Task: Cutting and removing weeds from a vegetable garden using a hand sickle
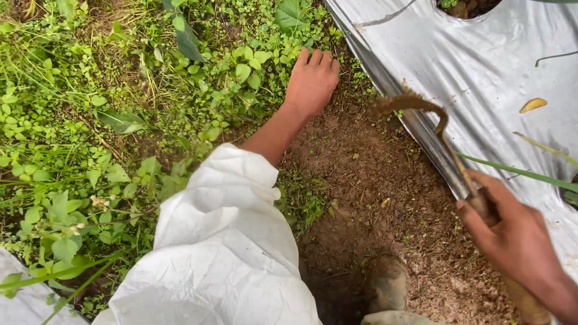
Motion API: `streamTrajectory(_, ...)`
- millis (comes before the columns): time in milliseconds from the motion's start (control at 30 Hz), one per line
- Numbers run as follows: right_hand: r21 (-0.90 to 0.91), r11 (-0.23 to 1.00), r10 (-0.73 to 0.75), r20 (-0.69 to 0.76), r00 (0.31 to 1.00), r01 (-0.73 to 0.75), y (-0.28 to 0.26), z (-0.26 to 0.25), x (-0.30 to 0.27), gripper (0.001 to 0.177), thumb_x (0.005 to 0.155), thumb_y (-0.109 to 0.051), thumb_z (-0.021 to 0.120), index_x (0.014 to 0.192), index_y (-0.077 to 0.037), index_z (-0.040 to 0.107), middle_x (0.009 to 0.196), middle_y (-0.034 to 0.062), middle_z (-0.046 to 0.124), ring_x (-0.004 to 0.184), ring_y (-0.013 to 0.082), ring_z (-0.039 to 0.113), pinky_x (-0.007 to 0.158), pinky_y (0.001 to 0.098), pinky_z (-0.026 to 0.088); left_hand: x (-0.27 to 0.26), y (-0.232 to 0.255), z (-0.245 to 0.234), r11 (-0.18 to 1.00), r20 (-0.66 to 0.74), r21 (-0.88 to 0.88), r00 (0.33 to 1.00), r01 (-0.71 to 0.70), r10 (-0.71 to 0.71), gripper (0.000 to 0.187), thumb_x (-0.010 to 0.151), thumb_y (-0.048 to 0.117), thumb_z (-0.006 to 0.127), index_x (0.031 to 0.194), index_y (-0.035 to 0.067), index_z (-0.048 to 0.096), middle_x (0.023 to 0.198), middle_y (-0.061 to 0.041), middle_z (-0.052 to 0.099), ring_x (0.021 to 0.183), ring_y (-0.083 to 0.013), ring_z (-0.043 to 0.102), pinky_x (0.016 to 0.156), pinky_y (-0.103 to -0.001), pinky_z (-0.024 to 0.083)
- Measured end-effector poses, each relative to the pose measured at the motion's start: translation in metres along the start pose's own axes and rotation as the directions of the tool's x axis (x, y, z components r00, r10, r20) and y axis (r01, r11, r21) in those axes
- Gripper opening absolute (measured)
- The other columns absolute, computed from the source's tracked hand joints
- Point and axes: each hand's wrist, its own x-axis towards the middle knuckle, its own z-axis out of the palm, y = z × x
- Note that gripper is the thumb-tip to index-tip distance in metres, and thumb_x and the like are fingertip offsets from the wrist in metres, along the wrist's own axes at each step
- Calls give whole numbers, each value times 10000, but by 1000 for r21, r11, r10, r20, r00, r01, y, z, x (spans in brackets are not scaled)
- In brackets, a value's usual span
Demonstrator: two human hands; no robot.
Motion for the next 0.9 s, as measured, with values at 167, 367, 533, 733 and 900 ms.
streamTrajectory(167, -110, 974, -217, -180, 960, 200, -20, -23, 22, 295, 1027, -241, 638, 1313, -175, 668, 579, 94, 567, 475, 236, 499, 499, 388, 450, -2, -8, 10, 1000, -49, -22, 999, 2, -3, 298, 931, 156, 691, 1226, 108, 681, 1233, -110, 710, 1178, -246, 627, 1063, -484, 445)
streamTrajectory(367, 193, 904, -321, -282, 904, 381, -90, 16, 62, 163, 1104, -128, 553, 1248, -57, 581, 738, 52, 514, 589, 191, 514, 498, 354, 506, 0, -12, 15, 993, -43, -99, 997, 64, -68, 407, 864, 54, 726, 1262, 128, 691, 1285, -136, 697, 1219, -270, 628, 1030, -488, 511)
streamTrajectory(533, 500, 724, -283, -413, 866, 475, -86, 115, 75, 187, 1098, -124, 470, 1265, -56, 521, 796, 3, 503, 586, 126, 502, 466, 279, 512, -6, -11, 12, 979, -61, -176, 991, 105, -117, 364, 876, 16, 713, 1218, 138, 700, 1217, -126, 723, 1131, -269, 672, 824, -479, 650)
streamTrajectory(733, 582, 735, -120, -394, 911, 349, -59, 158, 61, 97, 1094, -102, 467, 1183, -83, 502, 701, -15, 495, 498, 103, 480, 385, 265, 481, -13, -15, 8, 964, -1, -250, 996, 88, -91, 432, 889, -83, 625, 1258, 128, 701, 1348, -206, 663, 1272, -407, 614, 954, -601, 576)
streamTrajectory(900, 616, 560, -90, -619, 780, 553, -84, 149, 51, 170, 1102, -72, 466, 1265, -25, 479, 767, 32, 553, 549, 139, 544, 446, 287, 519, -15, -21, 16, 948, -65, -314, 995, 55, -79, 275, 991, 48, 587, 1223, 124, 715, 1325, -212, 675, 1188, -428, 665, 896, -586, 605)
